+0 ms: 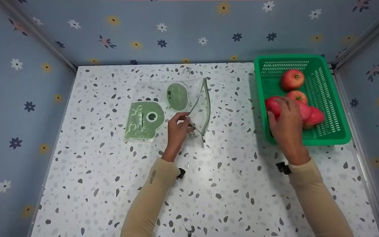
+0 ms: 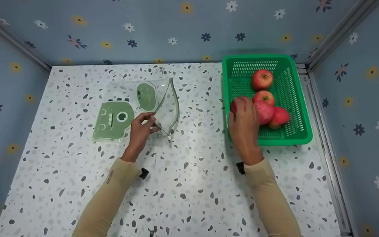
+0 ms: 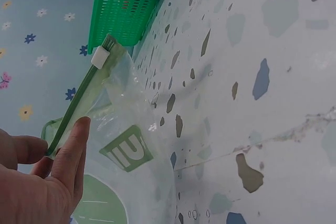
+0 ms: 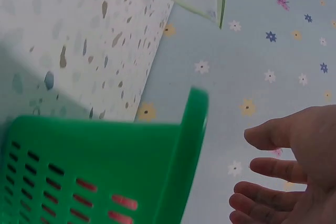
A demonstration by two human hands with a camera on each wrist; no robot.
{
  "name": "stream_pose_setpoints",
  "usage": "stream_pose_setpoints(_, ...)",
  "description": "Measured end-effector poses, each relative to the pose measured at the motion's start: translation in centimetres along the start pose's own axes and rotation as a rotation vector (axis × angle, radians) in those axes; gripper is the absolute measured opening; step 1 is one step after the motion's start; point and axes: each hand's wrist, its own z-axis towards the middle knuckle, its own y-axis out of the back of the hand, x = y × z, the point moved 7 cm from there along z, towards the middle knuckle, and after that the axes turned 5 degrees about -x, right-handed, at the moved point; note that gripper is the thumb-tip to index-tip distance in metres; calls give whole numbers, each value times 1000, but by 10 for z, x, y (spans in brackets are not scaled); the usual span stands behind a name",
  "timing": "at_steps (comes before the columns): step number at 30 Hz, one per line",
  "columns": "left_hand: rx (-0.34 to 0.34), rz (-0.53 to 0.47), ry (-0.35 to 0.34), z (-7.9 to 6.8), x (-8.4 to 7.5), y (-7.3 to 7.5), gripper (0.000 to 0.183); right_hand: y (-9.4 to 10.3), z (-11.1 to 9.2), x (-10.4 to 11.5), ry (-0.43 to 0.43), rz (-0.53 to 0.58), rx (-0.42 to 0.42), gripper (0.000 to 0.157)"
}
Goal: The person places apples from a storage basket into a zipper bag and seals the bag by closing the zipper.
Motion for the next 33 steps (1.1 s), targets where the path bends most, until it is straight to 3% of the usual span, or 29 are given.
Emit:
stream_pose_setpoints(18,5,5,-17,-2,-1,0,24,25,1,-49,21,-142,-35,41)
stream_pose_setpoints(33,-13,41,-15,0,1,1,25,30,4,-82,-119,-233,77,55)
